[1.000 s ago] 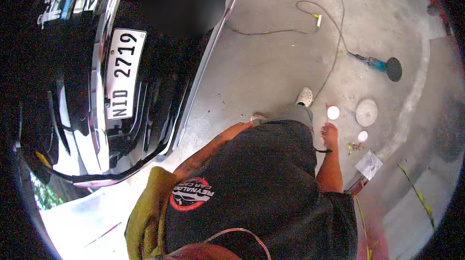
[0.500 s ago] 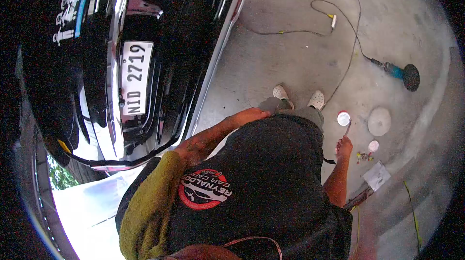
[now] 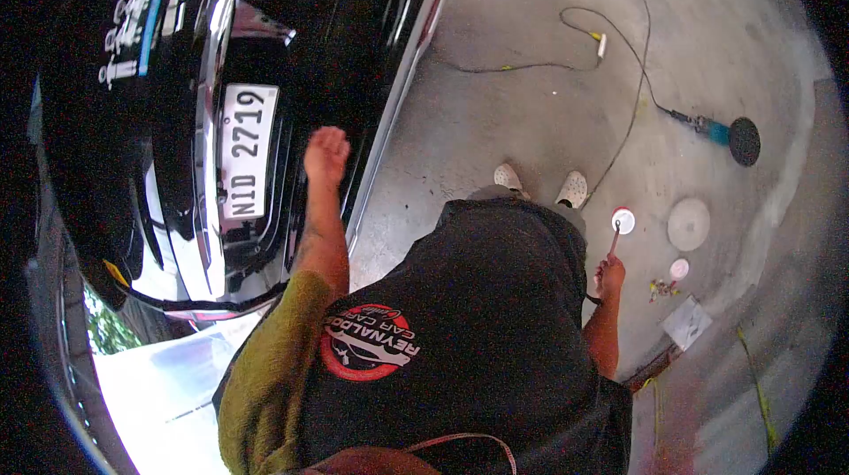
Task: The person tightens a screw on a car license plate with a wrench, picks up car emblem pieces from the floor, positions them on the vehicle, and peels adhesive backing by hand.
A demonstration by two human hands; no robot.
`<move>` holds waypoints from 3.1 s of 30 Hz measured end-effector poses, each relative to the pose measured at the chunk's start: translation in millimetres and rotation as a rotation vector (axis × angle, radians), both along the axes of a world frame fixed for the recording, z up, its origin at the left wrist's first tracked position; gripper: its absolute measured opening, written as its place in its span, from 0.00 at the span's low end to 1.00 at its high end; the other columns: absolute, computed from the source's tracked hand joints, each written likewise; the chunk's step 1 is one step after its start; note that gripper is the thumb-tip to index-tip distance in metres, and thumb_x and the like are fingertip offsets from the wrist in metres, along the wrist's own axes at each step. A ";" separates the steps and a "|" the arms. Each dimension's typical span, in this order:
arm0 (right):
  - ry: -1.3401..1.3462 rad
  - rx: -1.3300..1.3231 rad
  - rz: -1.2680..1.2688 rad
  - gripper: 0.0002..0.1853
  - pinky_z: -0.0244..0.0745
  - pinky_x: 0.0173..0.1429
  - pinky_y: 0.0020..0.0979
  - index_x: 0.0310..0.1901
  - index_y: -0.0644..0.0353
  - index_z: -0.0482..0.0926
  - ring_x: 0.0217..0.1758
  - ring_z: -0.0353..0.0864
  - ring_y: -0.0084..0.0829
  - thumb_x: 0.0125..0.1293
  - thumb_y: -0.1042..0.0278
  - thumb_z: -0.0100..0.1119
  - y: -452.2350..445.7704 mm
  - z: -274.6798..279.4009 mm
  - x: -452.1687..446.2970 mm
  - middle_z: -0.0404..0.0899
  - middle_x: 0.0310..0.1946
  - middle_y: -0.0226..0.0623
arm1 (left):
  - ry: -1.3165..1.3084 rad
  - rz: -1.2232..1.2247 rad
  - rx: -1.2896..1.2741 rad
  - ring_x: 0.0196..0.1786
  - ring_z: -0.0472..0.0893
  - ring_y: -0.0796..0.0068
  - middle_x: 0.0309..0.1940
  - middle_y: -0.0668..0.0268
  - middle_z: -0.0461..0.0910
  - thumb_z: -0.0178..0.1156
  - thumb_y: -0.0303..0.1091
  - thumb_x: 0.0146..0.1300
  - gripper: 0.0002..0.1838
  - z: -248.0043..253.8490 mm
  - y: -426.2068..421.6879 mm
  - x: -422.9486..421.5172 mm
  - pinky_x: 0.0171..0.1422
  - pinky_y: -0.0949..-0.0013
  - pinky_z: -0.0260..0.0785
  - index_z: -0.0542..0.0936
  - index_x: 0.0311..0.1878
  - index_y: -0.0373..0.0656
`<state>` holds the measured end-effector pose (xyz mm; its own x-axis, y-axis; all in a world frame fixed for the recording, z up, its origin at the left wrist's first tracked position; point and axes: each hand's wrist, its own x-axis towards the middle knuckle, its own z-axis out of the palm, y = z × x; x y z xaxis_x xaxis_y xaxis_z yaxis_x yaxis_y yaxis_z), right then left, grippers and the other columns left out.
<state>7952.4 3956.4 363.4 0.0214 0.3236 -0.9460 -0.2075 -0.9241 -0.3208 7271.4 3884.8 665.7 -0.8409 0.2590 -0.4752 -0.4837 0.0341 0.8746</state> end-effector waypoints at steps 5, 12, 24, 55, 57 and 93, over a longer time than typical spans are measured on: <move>-0.069 0.043 0.065 0.12 0.62 0.21 0.26 0.48 0.49 0.77 0.19 0.69 0.22 0.72 0.53 0.57 23.9 3.0 -2.7 0.72 0.22 0.24 | 0.081 0.475 0.275 0.68 0.74 0.55 0.69 0.59 0.72 0.44 0.41 0.78 0.22 41.5 -48.8 -80.0 0.67 0.46 0.68 0.67 0.67 0.39; -0.045 0.046 0.040 0.10 0.61 0.20 0.24 0.46 0.50 0.77 0.19 0.68 0.21 0.73 0.54 0.55 46.6 15.3 -24.4 0.72 0.22 0.24 | -0.055 0.631 0.422 0.62 0.78 0.52 0.66 0.54 0.73 0.43 0.40 0.77 0.22 41.3 -87.4 -116.2 0.61 0.44 0.72 0.67 0.65 0.34; -0.115 0.051 0.134 0.10 0.62 0.19 0.25 0.45 0.51 0.76 0.18 0.69 0.21 0.74 0.55 0.55 32.7 23.8 -20.3 0.72 0.22 0.24 | -0.060 0.714 0.481 0.61 0.77 0.53 0.60 0.58 0.75 0.47 0.34 0.73 0.17 40.2 -96.2 -125.1 0.59 0.45 0.72 0.70 0.60 0.37; 0.047 0.221 0.327 0.14 0.73 0.36 0.26 0.52 0.64 0.77 0.30 0.76 0.24 0.76 0.63 0.54 110.9 18.6 -3.8 0.76 0.29 0.28 | 0.327 -0.773 -0.504 0.43 0.84 0.58 0.38 0.58 0.86 0.54 0.40 0.66 0.14 -182.4 -53.5 145.8 0.47 0.54 0.76 0.83 0.44 0.43; 0.079 0.232 0.394 0.14 0.74 0.37 0.26 0.53 0.66 0.77 0.30 0.76 0.24 0.76 0.64 0.54 116.4 38.6 -14.2 0.77 0.30 0.30 | 0.493 -1.105 -0.659 0.47 0.84 0.48 0.42 0.52 0.85 0.56 0.36 0.63 0.13 -196.3 -61.3 183.6 0.53 0.52 0.76 0.83 0.46 0.43; -0.768 1.506 1.724 0.14 0.75 0.33 0.34 0.46 0.63 0.82 0.28 0.79 0.37 0.73 0.59 0.56 131.6 -74.0 32.3 0.81 0.26 0.41 | 0.455 0.184 -0.144 0.38 0.85 0.71 0.38 0.62 0.86 0.57 0.47 0.72 0.19 -62.5 -72.5 31.8 0.38 0.68 0.76 0.80 0.52 0.39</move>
<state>7984.7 4088.0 289.5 -0.8033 0.5856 -0.1086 0.5909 0.7608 -0.2683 7303.2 3812.3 603.2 -0.9965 0.0460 -0.0702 -0.0642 0.1203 0.9907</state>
